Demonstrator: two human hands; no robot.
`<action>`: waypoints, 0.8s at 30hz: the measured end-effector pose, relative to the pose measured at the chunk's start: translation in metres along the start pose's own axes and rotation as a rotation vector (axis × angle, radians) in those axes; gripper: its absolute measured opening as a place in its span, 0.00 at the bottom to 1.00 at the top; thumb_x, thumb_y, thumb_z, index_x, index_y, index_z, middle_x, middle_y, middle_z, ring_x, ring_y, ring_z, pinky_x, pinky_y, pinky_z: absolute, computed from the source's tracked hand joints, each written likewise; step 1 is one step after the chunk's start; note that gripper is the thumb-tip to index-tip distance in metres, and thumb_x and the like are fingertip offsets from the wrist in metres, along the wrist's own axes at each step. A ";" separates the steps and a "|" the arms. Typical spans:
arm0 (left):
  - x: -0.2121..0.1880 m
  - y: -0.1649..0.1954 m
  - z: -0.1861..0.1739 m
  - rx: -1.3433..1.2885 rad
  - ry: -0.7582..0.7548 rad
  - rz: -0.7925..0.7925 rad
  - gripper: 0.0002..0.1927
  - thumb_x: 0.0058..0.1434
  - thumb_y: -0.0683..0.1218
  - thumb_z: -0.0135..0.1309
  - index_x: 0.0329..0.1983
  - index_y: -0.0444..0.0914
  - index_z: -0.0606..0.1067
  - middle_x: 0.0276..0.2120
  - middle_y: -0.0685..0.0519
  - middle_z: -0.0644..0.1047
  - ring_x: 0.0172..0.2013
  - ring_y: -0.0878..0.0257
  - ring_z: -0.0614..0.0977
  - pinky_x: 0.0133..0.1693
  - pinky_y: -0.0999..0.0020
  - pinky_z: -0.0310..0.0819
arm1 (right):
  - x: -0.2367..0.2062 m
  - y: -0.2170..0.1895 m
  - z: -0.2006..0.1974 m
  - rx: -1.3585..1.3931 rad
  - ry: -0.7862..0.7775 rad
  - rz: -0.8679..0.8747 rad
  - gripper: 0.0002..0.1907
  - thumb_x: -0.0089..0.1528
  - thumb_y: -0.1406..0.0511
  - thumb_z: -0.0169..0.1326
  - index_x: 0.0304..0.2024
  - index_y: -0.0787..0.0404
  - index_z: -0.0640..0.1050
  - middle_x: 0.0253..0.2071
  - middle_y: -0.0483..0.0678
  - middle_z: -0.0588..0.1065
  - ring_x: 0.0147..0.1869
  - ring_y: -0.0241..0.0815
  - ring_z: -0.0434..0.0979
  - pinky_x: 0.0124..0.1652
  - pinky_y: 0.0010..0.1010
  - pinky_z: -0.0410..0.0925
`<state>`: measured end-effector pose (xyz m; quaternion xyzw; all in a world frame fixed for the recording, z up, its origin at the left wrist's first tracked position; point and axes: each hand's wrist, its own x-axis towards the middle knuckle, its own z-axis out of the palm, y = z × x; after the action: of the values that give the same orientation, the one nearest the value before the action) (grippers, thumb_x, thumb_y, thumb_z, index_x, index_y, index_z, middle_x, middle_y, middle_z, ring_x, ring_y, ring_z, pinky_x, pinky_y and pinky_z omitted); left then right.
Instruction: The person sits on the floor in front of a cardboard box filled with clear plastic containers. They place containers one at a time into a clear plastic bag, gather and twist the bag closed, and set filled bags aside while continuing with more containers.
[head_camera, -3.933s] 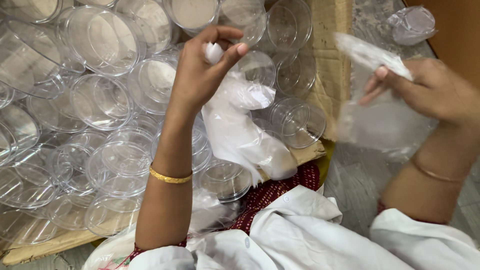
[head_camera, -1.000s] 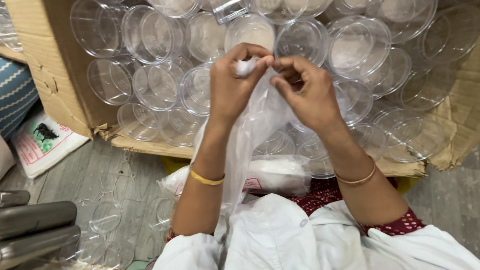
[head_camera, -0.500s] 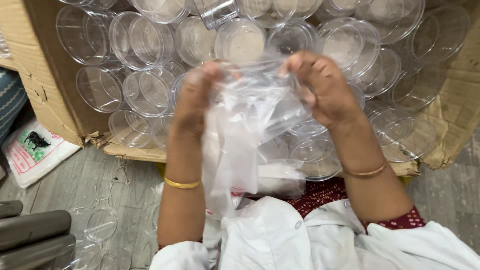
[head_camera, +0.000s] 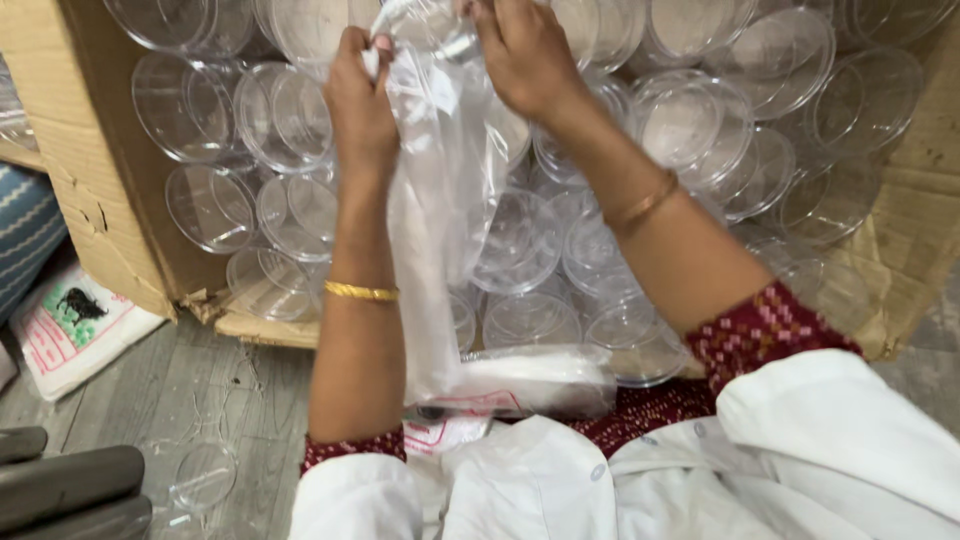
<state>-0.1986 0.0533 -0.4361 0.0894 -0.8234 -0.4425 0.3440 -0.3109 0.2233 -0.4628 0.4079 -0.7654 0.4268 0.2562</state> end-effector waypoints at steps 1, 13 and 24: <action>-0.001 0.002 0.003 -0.127 0.028 0.091 0.18 0.80 0.54 0.48 0.47 0.33 0.71 0.35 0.50 0.75 0.37 0.58 0.73 0.46 0.65 0.72 | -0.007 -0.006 -0.005 0.068 0.062 0.022 0.06 0.77 0.67 0.46 0.51 0.64 0.73 0.41 0.51 0.79 0.44 0.46 0.80 0.44 0.38 0.71; -0.006 -0.010 0.066 -0.527 -0.219 0.073 0.28 0.74 0.60 0.46 0.66 0.38 0.77 0.30 0.57 0.74 0.28 0.68 0.70 0.30 0.76 0.59 | -0.054 -0.015 -0.062 0.123 0.148 0.229 0.05 0.77 0.69 0.47 0.47 0.65 0.72 0.34 0.45 0.70 0.36 0.35 0.69 0.38 0.29 0.66; -0.033 -0.008 0.074 -0.683 -0.127 0.115 0.16 0.69 0.53 0.56 0.51 0.37 0.76 0.33 0.51 0.79 0.32 0.59 0.79 0.37 0.66 0.71 | -0.070 0.005 -0.044 -0.218 0.073 0.154 0.05 0.68 0.72 0.56 0.41 0.67 0.72 0.38 0.62 0.76 0.42 0.67 0.77 0.41 0.50 0.68</action>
<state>-0.2228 0.1127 -0.4856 -0.1052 -0.6511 -0.6769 0.3267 -0.2754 0.2908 -0.4948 0.3020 -0.8263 0.3741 0.2932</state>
